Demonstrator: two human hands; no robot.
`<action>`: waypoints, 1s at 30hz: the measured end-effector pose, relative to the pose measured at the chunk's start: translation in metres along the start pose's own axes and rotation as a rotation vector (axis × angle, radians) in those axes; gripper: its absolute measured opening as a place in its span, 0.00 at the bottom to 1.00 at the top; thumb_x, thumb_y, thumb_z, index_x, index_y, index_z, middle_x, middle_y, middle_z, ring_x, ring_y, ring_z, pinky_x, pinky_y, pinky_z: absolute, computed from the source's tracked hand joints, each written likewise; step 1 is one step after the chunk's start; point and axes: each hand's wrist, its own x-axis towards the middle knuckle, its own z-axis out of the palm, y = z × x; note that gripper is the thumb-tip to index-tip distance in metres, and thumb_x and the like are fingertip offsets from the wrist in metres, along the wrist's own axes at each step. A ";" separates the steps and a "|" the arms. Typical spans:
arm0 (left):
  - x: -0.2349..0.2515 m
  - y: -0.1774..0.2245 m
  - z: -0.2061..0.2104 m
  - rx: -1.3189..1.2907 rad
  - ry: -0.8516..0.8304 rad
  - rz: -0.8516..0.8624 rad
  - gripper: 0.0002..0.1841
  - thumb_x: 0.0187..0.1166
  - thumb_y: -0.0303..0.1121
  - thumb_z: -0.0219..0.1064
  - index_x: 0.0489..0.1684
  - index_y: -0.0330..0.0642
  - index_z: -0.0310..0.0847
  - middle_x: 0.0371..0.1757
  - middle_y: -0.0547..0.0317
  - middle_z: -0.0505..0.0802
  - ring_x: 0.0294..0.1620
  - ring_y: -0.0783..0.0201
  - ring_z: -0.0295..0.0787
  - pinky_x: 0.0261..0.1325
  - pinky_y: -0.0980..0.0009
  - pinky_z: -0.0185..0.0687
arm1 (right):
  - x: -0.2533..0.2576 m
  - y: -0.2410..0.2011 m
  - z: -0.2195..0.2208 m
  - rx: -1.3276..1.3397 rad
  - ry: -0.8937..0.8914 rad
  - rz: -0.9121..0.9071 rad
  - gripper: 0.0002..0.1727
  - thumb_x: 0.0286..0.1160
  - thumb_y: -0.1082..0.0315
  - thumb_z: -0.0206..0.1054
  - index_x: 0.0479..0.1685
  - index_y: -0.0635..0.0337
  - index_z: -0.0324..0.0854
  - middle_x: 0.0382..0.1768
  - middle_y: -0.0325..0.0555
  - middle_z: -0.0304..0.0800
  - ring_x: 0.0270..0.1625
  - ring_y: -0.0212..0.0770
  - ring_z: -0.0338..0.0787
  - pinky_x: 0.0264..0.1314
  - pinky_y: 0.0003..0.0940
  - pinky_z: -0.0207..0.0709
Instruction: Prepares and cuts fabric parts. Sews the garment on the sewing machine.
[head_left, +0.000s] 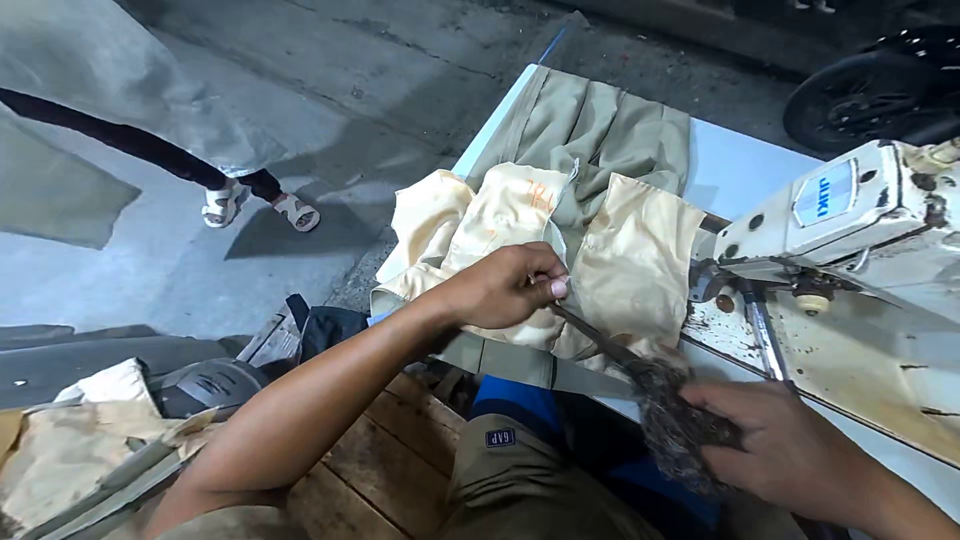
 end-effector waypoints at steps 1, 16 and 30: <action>-0.002 0.002 -0.005 -0.020 0.012 0.011 0.10 0.84 0.33 0.62 0.37 0.40 0.87 0.43 0.62 0.89 0.39 0.75 0.84 0.41 0.77 0.82 | -0.012 -0.001 -0.006 -0.010 0.013 0.026 0.17 0.53 0.55 0.74 0.38 0.57 0.89 0.28 0.41 0.92 0.31 0.26 0.88 0.32 0.25 0.81; 0.006 0.020 -0.014 -0.019 0.029 0.011 0.09 0.84 0.31 0.63 0.37 0.40 0.88 0.41 0.62 0.89 0.40 0.74 0.86 0.42 0.77 0.83 | -0.027 0.012 0.003 0.051 0.076 -0.024 0.27 0.50 0.44 0.76 0.42 0.58 0.90 0.34 0.42 0.94 0.40 0.23 0.90 0.43 0.21 0.83; -0.092 0.024 -0.049 -0.332 0.444 0.268 0.11 0.87 0.50 0.60 0.40 0.62 0.85 0.44 0.80 0.89 0.50 0.77 0.86 0.56 0.75 0.84 | -0.085 0.007 -0.004 -0.070 0.195 0.122 0.16 0.61 0.67 0.75 0.35 0.76 0.83 0.31 0.66 0.90 0.37 0.46 0.90 0.45 0.36 0.82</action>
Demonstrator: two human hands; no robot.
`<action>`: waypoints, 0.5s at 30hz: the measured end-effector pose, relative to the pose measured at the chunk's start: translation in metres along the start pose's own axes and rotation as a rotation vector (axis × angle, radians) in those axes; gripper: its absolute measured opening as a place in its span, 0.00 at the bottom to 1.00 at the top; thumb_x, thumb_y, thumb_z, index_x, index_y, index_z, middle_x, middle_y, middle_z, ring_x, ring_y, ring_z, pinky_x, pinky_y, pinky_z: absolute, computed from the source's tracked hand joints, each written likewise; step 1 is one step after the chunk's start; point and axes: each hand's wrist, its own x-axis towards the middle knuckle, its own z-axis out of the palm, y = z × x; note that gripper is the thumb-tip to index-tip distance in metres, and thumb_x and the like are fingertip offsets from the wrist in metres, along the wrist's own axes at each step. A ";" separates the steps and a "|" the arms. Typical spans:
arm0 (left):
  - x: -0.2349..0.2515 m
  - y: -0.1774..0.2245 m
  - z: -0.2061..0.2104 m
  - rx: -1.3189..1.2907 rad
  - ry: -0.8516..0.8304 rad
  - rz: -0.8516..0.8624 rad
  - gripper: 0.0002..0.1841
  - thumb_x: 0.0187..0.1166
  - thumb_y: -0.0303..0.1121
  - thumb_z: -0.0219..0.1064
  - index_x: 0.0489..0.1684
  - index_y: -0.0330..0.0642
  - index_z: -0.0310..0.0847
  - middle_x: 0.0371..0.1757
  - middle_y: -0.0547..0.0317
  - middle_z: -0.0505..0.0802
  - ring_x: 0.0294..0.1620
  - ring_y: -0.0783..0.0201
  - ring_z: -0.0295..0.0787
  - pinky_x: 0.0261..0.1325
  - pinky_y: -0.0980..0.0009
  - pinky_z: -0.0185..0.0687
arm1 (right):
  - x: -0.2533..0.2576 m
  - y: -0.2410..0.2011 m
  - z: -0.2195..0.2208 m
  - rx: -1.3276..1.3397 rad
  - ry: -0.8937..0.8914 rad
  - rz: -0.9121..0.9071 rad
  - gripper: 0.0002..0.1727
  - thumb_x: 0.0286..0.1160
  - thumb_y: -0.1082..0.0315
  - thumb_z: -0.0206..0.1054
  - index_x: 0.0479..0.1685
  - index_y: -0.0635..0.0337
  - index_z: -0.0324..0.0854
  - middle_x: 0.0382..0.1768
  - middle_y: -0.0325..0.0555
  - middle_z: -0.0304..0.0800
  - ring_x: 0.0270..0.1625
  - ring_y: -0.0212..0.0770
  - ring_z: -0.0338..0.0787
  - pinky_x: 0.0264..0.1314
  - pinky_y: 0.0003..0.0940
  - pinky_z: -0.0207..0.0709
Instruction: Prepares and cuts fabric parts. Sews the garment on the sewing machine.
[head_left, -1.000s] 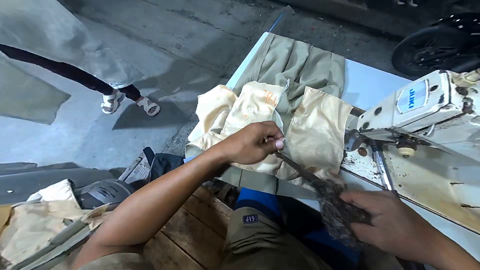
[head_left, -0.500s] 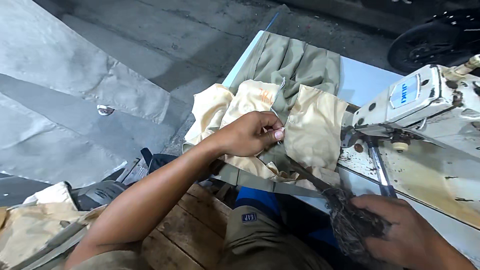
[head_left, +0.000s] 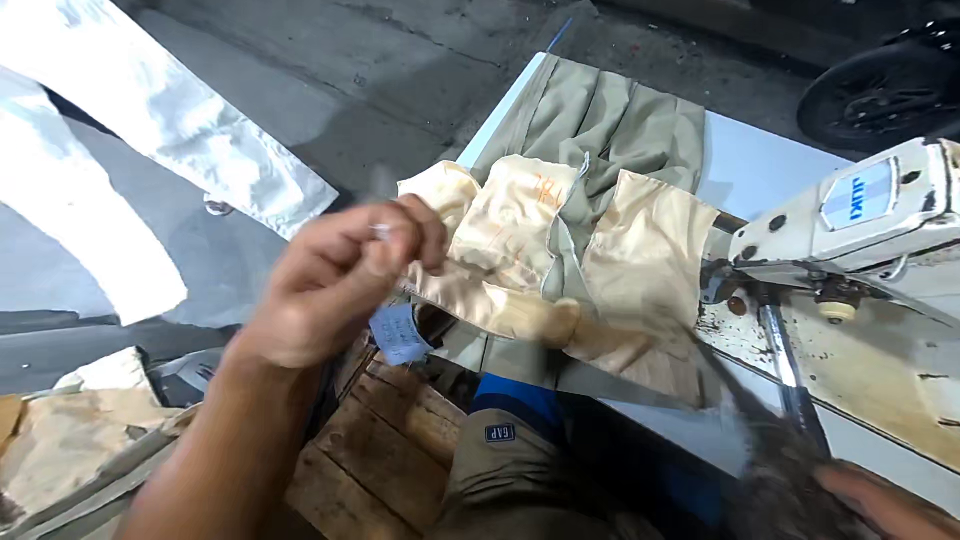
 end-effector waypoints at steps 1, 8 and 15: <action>-0.004 0.000 -0.006 -0.011 0.047 0.004 0.09 0.86 0.50 0.62 0.40 0.64 0.85 0.43 0.81 0.89 0.49 0.78 0.87 0.56 0.75 0.85 | -0.010 0.004 -0.002 0.023 0.029 0.022 0.16 0.62 0.66 0.75 0.37 0.75 0.82 0.32 0.61 0.89 0.40 0.37 0.88 0.48 0.28 0.81; 0.021 -0.014 0.037 0.723 -0.442 -0.026 0.23 0.77 0.41 0.66 0.72 0.50 0.82 0.69 0.60 0.87 0.69 0.58 0.83 0.69 0.51 0.81 | 0.003 -0.011 -0.010 -0.168 0.038 -0.168 0.22 0.62 0.52 0.75 0.38 0.66 0.82 0.25 0.56 0.85 0.32 0.43 0.81 0.38 0.29 0.74; 0.017 -0.031 0.077 0.836 -0.630 0.024 0.39 0.53 0.54 0.86 0.71 0.58 0.82 0.59 0.60 0.90 0.57 0.56 0.88 0.55 0.51 0.85 | -0.002 -0.019 0.006 -0.217 -0.013 -0.154 0.20 0.58 0.54 0.77 0.37 0.65 0.86 0.24 0.56 0.87 0.30 0.47 0.85 0.35 0.34 0.77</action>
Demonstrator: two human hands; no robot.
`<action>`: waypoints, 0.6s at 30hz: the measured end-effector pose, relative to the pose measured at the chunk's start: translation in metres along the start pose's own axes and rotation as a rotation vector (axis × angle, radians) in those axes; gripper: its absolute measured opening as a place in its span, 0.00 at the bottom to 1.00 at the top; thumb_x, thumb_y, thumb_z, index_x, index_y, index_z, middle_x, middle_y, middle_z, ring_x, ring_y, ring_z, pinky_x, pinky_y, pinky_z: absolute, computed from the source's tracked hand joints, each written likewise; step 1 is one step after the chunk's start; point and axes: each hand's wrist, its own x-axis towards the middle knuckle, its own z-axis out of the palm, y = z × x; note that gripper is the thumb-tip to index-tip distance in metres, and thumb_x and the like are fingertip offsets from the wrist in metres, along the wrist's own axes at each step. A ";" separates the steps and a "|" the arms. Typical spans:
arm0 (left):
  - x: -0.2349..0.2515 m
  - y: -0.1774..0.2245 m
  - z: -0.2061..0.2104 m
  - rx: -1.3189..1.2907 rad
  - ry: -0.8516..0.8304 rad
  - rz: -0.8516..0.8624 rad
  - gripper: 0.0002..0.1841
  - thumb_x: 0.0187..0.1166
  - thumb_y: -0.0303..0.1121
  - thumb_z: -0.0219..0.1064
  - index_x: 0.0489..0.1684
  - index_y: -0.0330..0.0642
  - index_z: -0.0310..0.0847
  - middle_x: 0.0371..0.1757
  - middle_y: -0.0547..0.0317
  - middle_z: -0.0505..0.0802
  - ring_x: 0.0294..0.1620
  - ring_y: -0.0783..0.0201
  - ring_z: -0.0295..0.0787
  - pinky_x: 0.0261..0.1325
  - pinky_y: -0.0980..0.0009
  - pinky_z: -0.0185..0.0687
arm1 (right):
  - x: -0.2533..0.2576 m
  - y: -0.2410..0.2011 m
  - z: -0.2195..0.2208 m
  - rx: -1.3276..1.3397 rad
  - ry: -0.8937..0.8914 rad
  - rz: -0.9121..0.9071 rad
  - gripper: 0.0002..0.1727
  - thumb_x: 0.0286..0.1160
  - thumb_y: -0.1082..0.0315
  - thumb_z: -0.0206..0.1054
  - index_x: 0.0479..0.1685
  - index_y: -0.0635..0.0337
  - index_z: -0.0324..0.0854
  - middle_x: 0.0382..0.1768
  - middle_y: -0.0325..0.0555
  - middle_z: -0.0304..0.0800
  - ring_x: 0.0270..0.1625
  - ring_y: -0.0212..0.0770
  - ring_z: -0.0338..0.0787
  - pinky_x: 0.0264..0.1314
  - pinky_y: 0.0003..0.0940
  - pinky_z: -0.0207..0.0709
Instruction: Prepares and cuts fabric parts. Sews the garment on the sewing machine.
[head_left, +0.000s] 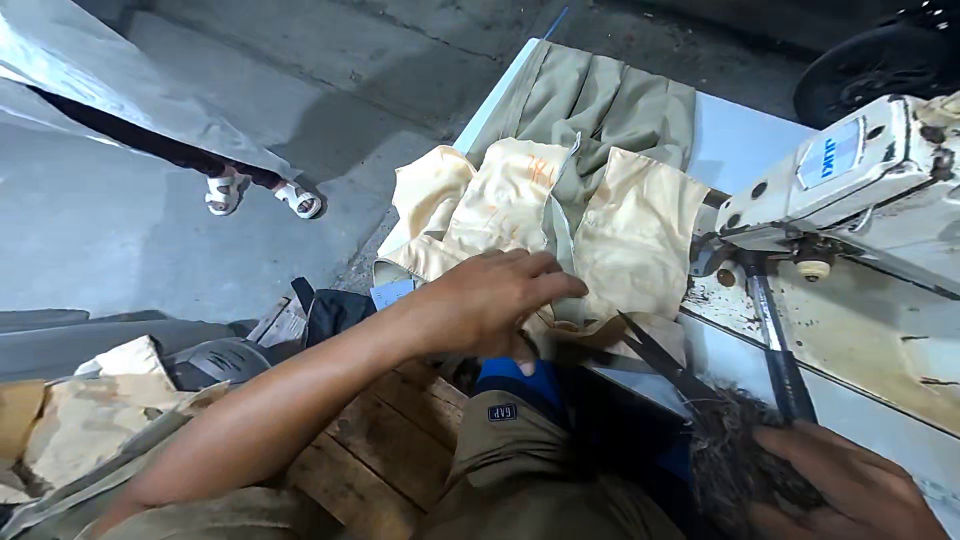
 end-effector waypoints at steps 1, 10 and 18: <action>-0.007 0.006 0.004 0.080 0.106 -0.004 0.37 0.55 0.58 0.83 0.69 0.58 0.81 0.60 0.57 0.88 0.58 0.53 0.85 0.56 0.51 0.83 | 0.000 -0.001 0.001 0.000 -0.001 0.005 0.21 0.58 0.54 0.76 0.37 0.65 0.87 0.24 0.56 0.88 0.29 0.48 0.85 0.34 0.35 0.77; -0.047 0.034 0.094 0.023 0.667 -0.386 0.13 0.88 0.40 0.61 0.47 0.45 0.91 0.42 0.58 0.96 0.44 0.60 0.91 0.49 0.61 0.83 | 0.018 -0.004 0.008 -0.091 -0.010 -0.141 0.21 0.65 0.48 0.72 0.38 0.60 0.86 0.19 0.50 0.83 0.25 0.49 0.81 0.27 0.37 0.73; -0.032 0.027 0.022 0.298 0.461 -0.088 0.09 0.78 0.28 0.64 0.46 0.48 0.92 0.42 0.60 0.93 0.46 0.57 0.88 0.51 0.59 0.79 | 0.049 -0.009 0.013 -0.210 0.062 -0.312 0.23 0.71 0.44 0.64 0.36 0.57 0.85 0.16 0.44 0.78 0.21 0.45 0.76 0.21 0.35 0.66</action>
